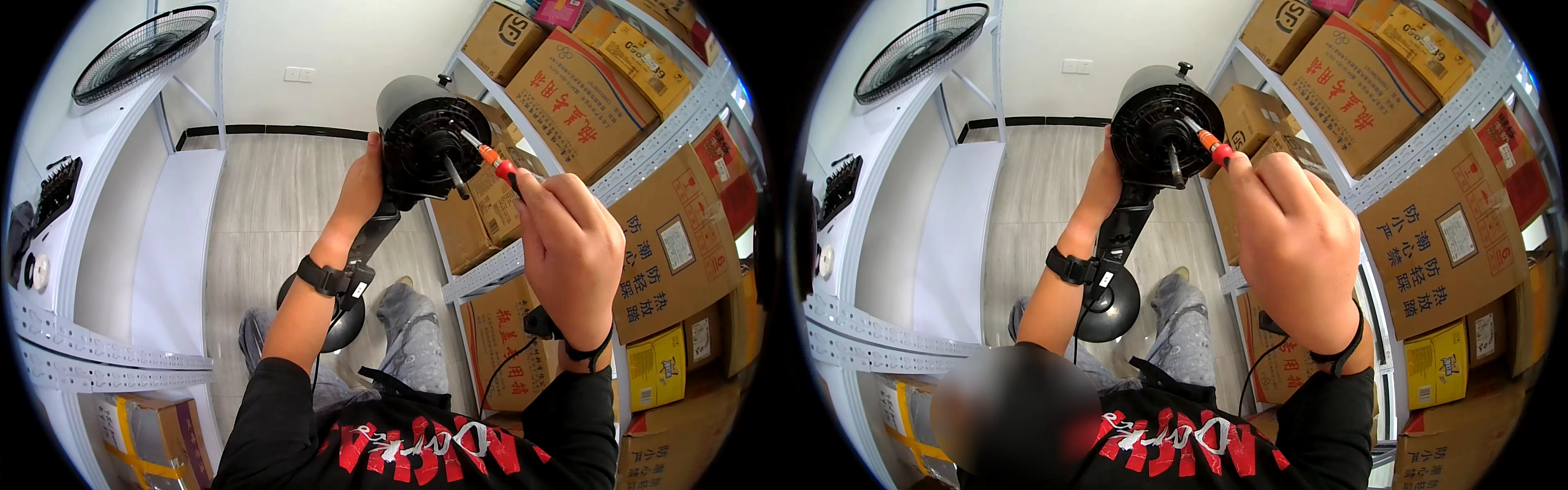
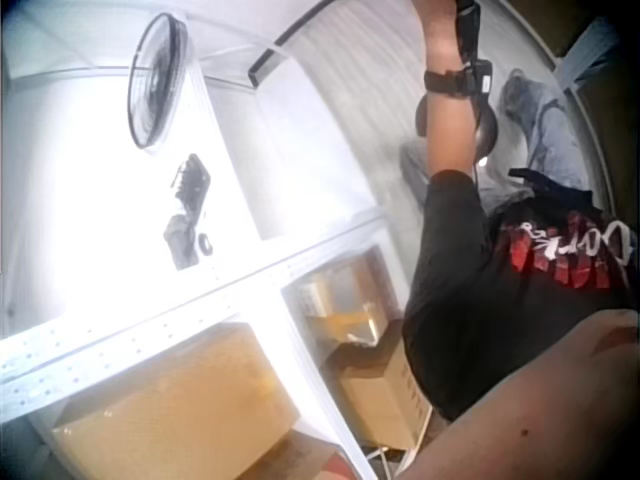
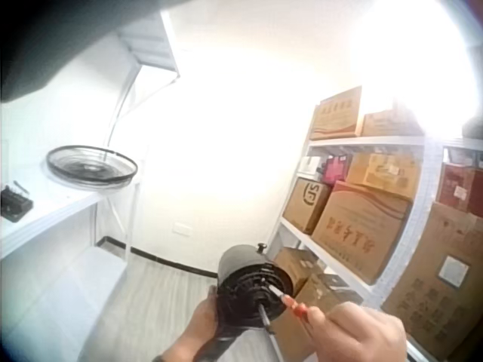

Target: The person uses a screwdriver to tighten screws on the back of a standing fan's motor housing. They repeatedly reach for screws from a nearby shelf and secure them into the fan.

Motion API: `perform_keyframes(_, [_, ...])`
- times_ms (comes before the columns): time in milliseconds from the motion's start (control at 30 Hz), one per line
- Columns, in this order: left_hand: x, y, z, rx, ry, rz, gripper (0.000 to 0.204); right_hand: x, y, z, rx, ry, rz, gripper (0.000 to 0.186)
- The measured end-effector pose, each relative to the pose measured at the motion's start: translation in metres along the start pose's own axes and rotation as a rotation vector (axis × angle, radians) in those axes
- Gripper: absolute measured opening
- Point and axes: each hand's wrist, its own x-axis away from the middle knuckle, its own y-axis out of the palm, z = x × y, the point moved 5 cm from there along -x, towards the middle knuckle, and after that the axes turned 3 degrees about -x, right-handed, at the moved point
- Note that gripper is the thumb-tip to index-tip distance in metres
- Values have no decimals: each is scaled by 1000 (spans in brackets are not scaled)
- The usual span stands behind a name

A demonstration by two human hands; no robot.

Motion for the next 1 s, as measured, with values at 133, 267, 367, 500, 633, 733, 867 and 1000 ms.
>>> perform_keyframes(133, [2, -1, 4, 28, 0, -2, 88, -14, -7, -2, 26, -16, -63, 16])
perform_keyframes(267, [2, 1, 0, 88, -5, -23, 87, -17, -4, 2, -51, 125, -157, 18])
perform_keyframes(367, [-3, -2, -9, 157, -39, -46, 87, -15, 5, 1, -181, 135, -100, 23])
perform_keyframes(500, [-6, -1, -6, 143, -27, -73, 86, -10, 9, 11, -194, 82, 14, 29])
perform_keyframes(633, [4, -1, 12, 3, 99, 7, 85, -4, 7, 16, -132, 48, 72, 18])
perform_keyframes(733, [4, -2, 14, -85, 106, -6, 84, -2, 10, 15, -148, 72, 61, 14])
perform_keyframes(867, [4, -5, 14, -102, 110, 17, 85, -9, 9, 16, -279, 25, 140, 12])
perform_keyframes(1000, [9, -4, 15, -49, 92, 28, 84, -10, 4, 4, -129, -106, 110, 10])
